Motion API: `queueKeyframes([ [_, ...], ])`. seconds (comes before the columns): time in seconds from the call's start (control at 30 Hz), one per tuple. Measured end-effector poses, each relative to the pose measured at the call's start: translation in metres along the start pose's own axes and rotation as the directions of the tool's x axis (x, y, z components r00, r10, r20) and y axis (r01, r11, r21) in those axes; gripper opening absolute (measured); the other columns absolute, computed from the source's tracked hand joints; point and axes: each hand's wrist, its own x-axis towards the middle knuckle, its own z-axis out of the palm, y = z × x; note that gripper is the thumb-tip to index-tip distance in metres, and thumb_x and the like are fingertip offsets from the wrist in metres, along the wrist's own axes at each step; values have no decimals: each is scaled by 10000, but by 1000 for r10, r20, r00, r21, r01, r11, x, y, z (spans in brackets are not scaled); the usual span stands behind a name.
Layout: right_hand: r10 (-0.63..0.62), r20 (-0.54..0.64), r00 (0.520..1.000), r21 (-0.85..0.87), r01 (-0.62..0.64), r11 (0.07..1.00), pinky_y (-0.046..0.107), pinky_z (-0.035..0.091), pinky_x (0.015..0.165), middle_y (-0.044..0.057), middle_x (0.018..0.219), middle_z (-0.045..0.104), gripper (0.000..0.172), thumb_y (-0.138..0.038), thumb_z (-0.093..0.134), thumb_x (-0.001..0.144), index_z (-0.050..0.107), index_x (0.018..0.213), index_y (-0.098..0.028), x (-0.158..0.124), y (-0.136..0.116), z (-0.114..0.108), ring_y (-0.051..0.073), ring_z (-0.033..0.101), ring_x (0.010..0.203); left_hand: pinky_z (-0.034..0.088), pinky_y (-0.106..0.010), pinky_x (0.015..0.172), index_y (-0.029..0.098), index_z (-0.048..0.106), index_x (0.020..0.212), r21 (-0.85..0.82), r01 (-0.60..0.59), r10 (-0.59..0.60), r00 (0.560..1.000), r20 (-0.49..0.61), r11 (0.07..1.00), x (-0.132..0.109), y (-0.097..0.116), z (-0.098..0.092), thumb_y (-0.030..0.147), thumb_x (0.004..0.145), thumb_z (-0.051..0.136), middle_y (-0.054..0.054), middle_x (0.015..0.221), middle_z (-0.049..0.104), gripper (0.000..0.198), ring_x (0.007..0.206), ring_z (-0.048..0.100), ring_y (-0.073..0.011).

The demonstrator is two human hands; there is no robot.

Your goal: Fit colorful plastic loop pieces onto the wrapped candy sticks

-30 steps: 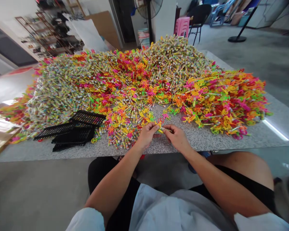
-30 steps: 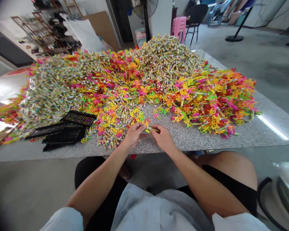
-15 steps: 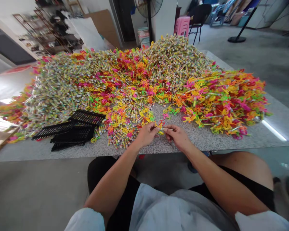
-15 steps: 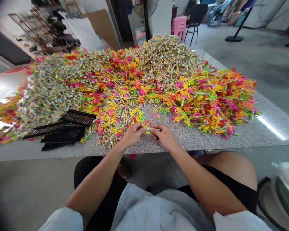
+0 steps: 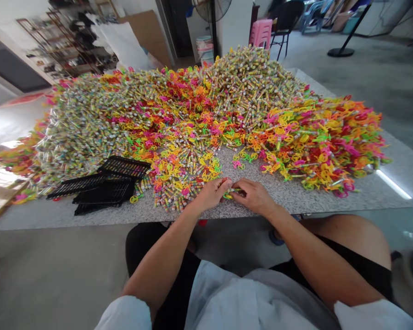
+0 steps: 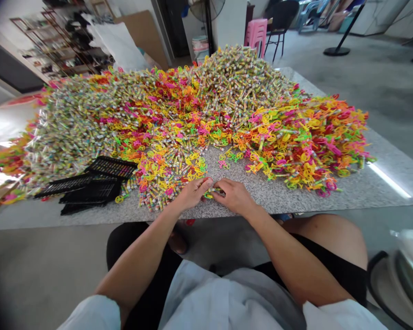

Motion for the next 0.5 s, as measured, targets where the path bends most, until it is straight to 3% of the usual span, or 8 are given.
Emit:
queueKeyframes([
  [0.3,39,-52,998,31,-37,999,309,495,784,59,916,669,214,-384,586,987,679,1048,-202,-2,-10,-4,178,626,803,467,-221,481,181,620,883,-135,60,-46,994,102,989,1,-1,1,677,905,508,1,737,551,510,536,536,-99],
  [0.4,80,-57,995,19,-79,997,325,504,805,70,957,691,221,-386,601,971,688,1078,-213,1,-13,-2,198,646,851,452,-224,488,183,614,890,-136,68,-61,996,59,988,-1,-1,4,674,915,491,4,710,558,507,535,546,-107],
  [0.5,186,-37,982,41,-184,982,321,518,778,51,959,724,206,-394,645,929,709,1047,-237,9,-6,-10,203,673,845,425,-226,503,184,612,885,2,34,-34,999,-24,999,-2,2,-3,640,938,474,10,646,567,480,518,542,-112],
])
